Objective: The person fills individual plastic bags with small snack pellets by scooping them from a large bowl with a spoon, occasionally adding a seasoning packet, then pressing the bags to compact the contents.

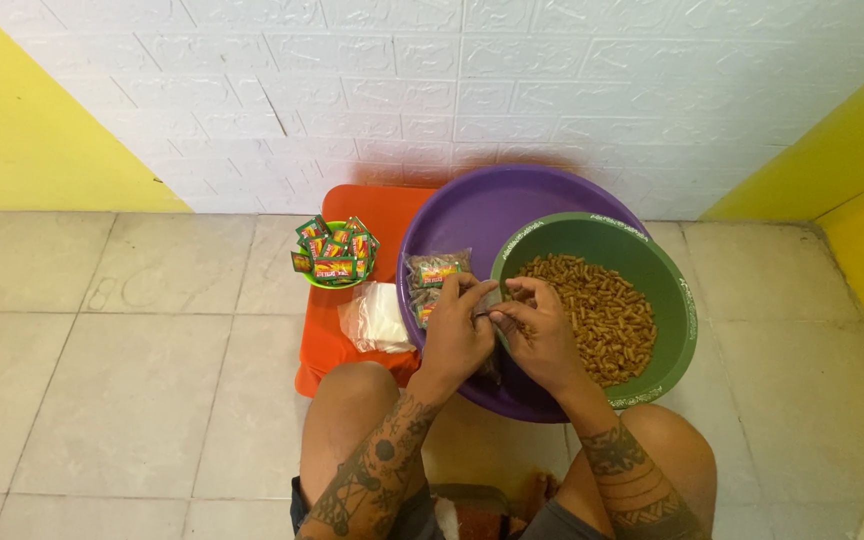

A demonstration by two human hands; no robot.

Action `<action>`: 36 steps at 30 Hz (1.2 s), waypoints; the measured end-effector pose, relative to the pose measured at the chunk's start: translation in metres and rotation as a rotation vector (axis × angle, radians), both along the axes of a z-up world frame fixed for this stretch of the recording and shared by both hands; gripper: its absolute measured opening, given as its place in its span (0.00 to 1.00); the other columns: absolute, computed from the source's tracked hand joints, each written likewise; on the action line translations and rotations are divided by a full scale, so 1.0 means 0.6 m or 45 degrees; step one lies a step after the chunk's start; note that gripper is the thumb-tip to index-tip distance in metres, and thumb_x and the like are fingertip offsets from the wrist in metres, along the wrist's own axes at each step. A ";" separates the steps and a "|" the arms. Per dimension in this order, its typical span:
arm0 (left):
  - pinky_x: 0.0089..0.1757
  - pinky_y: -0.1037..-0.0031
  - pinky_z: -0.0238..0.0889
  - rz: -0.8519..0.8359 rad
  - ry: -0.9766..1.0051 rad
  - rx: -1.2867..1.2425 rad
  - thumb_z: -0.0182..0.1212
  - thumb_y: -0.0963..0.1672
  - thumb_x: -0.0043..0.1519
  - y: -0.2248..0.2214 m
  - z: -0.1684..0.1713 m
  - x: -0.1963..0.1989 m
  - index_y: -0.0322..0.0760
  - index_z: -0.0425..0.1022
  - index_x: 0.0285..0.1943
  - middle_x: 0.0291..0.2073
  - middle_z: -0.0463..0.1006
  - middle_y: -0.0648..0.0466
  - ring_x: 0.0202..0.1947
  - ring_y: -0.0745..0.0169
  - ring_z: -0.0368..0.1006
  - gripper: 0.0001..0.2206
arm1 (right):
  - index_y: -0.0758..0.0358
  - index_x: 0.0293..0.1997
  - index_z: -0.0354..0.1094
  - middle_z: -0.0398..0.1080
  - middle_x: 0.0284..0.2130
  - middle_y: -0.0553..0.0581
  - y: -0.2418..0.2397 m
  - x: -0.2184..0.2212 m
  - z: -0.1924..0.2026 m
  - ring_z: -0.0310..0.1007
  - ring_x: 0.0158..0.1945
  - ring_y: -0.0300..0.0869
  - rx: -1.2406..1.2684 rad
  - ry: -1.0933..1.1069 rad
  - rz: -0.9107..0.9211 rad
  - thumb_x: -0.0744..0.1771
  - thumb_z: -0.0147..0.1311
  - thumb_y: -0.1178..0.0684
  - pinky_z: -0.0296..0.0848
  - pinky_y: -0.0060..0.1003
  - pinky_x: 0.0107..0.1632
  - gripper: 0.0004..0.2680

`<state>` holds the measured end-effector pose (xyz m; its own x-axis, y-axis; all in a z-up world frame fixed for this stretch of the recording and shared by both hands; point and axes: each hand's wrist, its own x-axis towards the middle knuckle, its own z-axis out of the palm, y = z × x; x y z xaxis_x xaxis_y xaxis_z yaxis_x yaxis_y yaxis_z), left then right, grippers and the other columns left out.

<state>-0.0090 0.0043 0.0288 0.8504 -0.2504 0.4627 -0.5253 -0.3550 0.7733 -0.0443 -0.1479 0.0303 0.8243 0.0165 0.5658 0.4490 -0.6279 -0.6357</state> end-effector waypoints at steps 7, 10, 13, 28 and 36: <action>0.32 0.68 0.70 -0.097 -0.037 -0.240 0.55 0.33 0.49 0.001 0.021 -0.006 0.37 0.84 0.45 0.41 0.70 0.49 0.31 0.50 0.73 0.18 | 0.56 0.39 0.82 0.79 0.35 0.59 -0.012 -0.008 0.003 0.81 0.39 0.55 0.113 0.240 0.053 0.68 0.60 0.57 0.77 0.46 0.43 0.04; 0.48 0.59 0.66 -0.204 -0.009 -0.369 0.68 0.42 0.55 0.016 0.034 0.002 0.37 0.80 0.53 0.49 0.68 0.42 0.47 0.44 0.70 0.16 | 0.57 0.42 0.82 0.80 0.33 0.57 -0.038 -0.010 0.004 0.81 0.39 0.52 0.180 0.253 -0.081 0.70 0.57 0.53 0.77 0.45 0.45 0.06; 0.61 0.50 0.54 -0.169 -0.047 -0.291 0.72 0.49 0.56 0.037 0.040 0.015 0.39 0.68 0.67 0.61 0.65 0.42 0.65 0.33 0.62 0.30 | 0.66 0.44 0.79 0.78 0.36 0.65 -0.067 -0.013 -0.001 0.79 0.43 0.55 0.386 0.165 -0.232 0.71 0.56 0.54 0.75 0.47 0.47 0.07; 0.49 0.56 0.71 -0.275 0.632 -0.122 0.76 0.42 0.46 -0.016 -0.059 0.034 0.48 0.78 0.58 0.46 0.82 0.46 0.54 0.41 0.76 0.28 | 0.70 0.43 0.76 0.73 0.38 0.66 -0.052 -0.019 0.050 0.74 0.40 0.49 0.365 -0.077 0.099 0.70 0.55 0.60 0.70 0.44 0.45 0.05; 0.38 0.69 0.74 -0.181 0.883 -0.446 0.73 0.37 0.49 -0.006 -0.068 0.048 0.36 0.78 0.53 0.36 0.80 0.46 0.40 0.59 0.75 0.20 | 0.73 0.57 0.70 0.71 0.43 0.68 -0.189 -0.009 -0.014 0.76 0.43 0.46 0.823 0.011 -0.399 0.76 0.49 0.49 0.77 0.38 0.48 0.13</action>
<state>0.0197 0.0004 -0.0118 0.9444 -0.3163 -0.0895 0.0958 0.0046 0.9954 -0.0495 -0.2612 0.0216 0.7399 -0.5580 0.3757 0.3022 -0.2233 -0.9267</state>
